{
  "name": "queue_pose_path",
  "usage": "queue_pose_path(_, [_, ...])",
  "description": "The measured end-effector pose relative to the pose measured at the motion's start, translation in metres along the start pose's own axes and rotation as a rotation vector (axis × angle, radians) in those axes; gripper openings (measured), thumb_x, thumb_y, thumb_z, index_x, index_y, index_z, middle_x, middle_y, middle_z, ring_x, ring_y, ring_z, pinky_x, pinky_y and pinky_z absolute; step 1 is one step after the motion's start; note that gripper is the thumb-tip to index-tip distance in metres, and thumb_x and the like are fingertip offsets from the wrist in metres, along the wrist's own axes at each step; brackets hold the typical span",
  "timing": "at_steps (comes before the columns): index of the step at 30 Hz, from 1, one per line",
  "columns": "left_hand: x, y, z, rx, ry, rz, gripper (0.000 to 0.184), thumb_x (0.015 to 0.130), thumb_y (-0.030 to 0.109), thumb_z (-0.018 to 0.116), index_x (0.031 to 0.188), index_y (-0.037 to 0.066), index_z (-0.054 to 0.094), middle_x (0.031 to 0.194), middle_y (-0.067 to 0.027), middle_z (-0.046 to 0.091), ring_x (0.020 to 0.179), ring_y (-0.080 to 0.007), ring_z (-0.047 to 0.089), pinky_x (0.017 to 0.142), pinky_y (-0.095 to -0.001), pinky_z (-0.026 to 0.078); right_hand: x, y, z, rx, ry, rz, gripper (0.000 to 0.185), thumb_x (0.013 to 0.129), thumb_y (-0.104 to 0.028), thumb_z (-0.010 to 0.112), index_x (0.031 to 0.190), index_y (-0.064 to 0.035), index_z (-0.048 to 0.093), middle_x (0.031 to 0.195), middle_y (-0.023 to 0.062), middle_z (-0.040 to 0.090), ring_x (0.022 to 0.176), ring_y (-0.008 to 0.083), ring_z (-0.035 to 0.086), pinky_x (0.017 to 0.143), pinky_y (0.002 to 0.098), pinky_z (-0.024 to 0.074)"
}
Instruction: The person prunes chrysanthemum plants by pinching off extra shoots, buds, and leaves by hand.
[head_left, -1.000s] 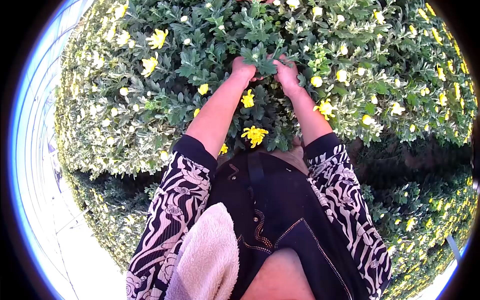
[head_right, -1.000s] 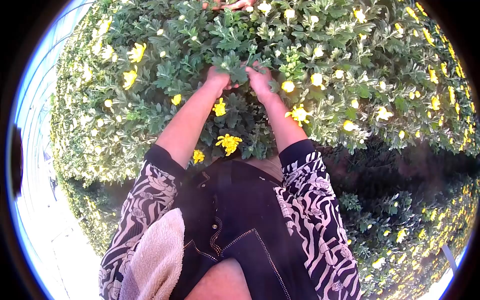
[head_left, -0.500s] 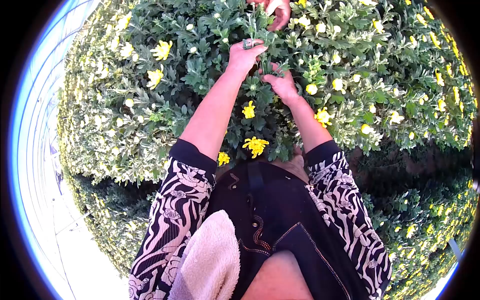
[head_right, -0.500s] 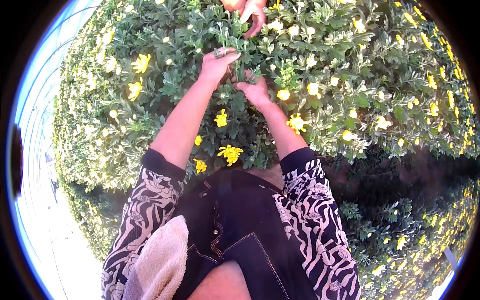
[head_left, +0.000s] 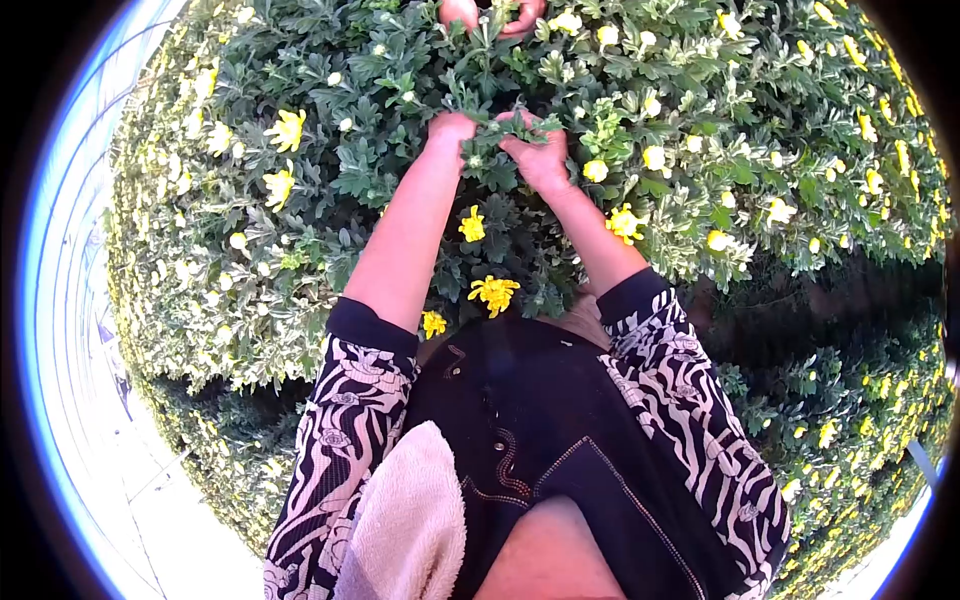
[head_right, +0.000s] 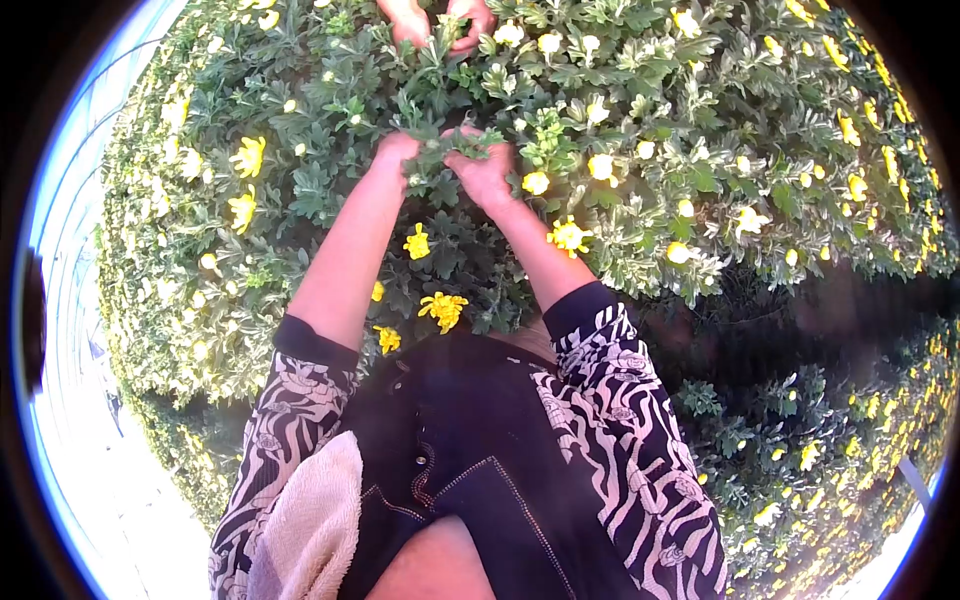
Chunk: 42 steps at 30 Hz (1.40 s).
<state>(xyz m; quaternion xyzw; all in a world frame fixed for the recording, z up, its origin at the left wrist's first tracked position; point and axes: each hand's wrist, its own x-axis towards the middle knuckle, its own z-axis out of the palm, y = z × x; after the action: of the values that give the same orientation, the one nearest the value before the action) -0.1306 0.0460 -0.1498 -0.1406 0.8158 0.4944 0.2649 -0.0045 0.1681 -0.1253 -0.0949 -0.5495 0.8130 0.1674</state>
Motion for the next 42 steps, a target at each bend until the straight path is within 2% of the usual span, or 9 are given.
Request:
queue_pose_path(8, [-0.066,0.039,-0.006,-0.184,0.197,-0.183,0.014,0.09,0.008,0.053,0.094,-0.001,0.062,0.083,-0.0141,0.065,0.065,-0.0228,0.065,0.056,-0.0357,0.051,-0.012,0.011,-0.001,-0.081,0.065,-0.035,0.026,0.075,0.012,0.064,0.098,-0.0014,0.067,0.093,-0.0017,0.066,0.087,0.007,0.058,0.081,0.0248,0.0487])
queue_pose_path(15, [-0.187,0.088,-0.041,-0.158,0.221,0.68,0.013,0.096,0.001,0.045,0.108,0.0,0.05,0.085,-0.007,0.062,0.072,-0.0142,0.068,0.049,-0.0209,0.048,-0.101,-0.111,0.004,-0.31,-0.188,-0.012,0.024,0.083,0.004,0.065,0.105,-0.0033,0.062,0.094,0.002,0.064,0.087,0.0079,0.059,0.078,0.0249,0.0485])
queue_pose_path(20, [-0.302,0.081,-0.021,-0.02,-0.142,0.881,0.012,0.094,0.0,0.048,0.105,0.001,0.054,0.085,-0.0037,0.061,0.074,-0.0125,0.065,0.053,-0.0213,0.05,-0.186,-0.169,-0.061,-0.487,-0.617,0.155,0.015,0.084,-0.006,0.067,0.098,-0.0015,0.063,0.086,0.0038,0.065,0.081,0.0109,0.061,0.071,0.0275,0.0481])
queue_pose_path(23, [-0.324,0.061,0.014,0.214,-0.493,1.02,0.015,0.082,-0.002,0.054,0.096,0.004,0.051,0.075,-0.0109,0.053,0.062,-0.0275,0.057,0.058,-0.0351,0.047,-0.237,-0.15,-0.135,-0.642,-0.285,0.555,0.021,0.081,-0.01,0.069,0.1,-0.0038,0.064,0.087,0.008,0.067,0.079,0.0204,0.064,0.07,0.0303,0.0497])
queue_pose_path(28, [-0.362,0.04,0.087,0.756,-1.106,1.056,0.056,0.08,0.016,0.061,0.13,-0.001,0.042,0.133,-0.0192,0.04,0.124,-0.0343,0.044,0.095,-0.0456,0.046,-0.315,-0.123,-0.238,-1.588,-0.66,0.93,0.047,0.083,-0.028,0.059,0.126,-0.0104,0.054,0.116,0.0111,0.064,0.107,0.0271,0.062,0.087,0.038,0.0506])
queue_pose_path(31, [-0.346,0.022,0.119,0.681,-1.159,0.915,0.049,0.082,0.013,0.058,0.127,-0.001,0.046,0.128,-0.0177,0.043,0.12,-0.034,0.045,0.098,-0.0432,0.043,-0.341,-0.125,-0.244,-1.694,-0.784,0.877,0.041,0.08,-0.022,0.054,0.119,-0.0097,0.059,0.116,0.0131,0.063,0.11,0.0283,0.061,0.089,0.0413,0.0505])
queue_pose_path(32, [-0.335,0.01,0.128,0.679,-1.059,0.894,0.032,0.083,0.009,0.054,0.113,0.0,0.053,0.114,-0.0178,0.051,0.111,-0.0349,0.05,0.093,-0.0446,0.044,-0.329,-0.128,-0.239,-1.507,-0.816,1.049,0.035,0.079,-0.021,0.055,0.11,-0.0088,0.064,0.109,0.0144,0.066,0.106,0.0295,0.063,0.086,0.0422,0.0516])
queue_pose_path(36, [-0.281,-0.016,0.146,0.712,-0.659,0.946,0.007,0.081,0.003,0.052,0.087,0.0,0.052,0.095,-0.0193,0.055,0.09,-0.0392,0.056,0.08,-0.0463,0.046,-0.283,-0.144,-0.203,-1.383,-0.446,0.543,0.015,0.083,-0.012,0.056,0.092,-0.0061,0.066,0.083,0.014,0.067,0.083,0.035,0.065,0.073,0.0428,0.052])
queue_pose_path(42, [-0.229,-0.023,0.128,0.444,-0.093,0.614,0.025,0.079,-0.003,0.054,0.103,-0.003,0.048,0.099,-0.0226,0.057,0.091,-0.0377,0.06,0.082,-0.0427,0.049,-0.178,-0.111,-0.147,-0.726,-0.314,-0.002,0.037,0.084,-0.004,0.055,0.121,0.0018,0.054,0.113,0.0251,0.059,0.101,0.0411,0.058,0.088,0.0439,0.0469])
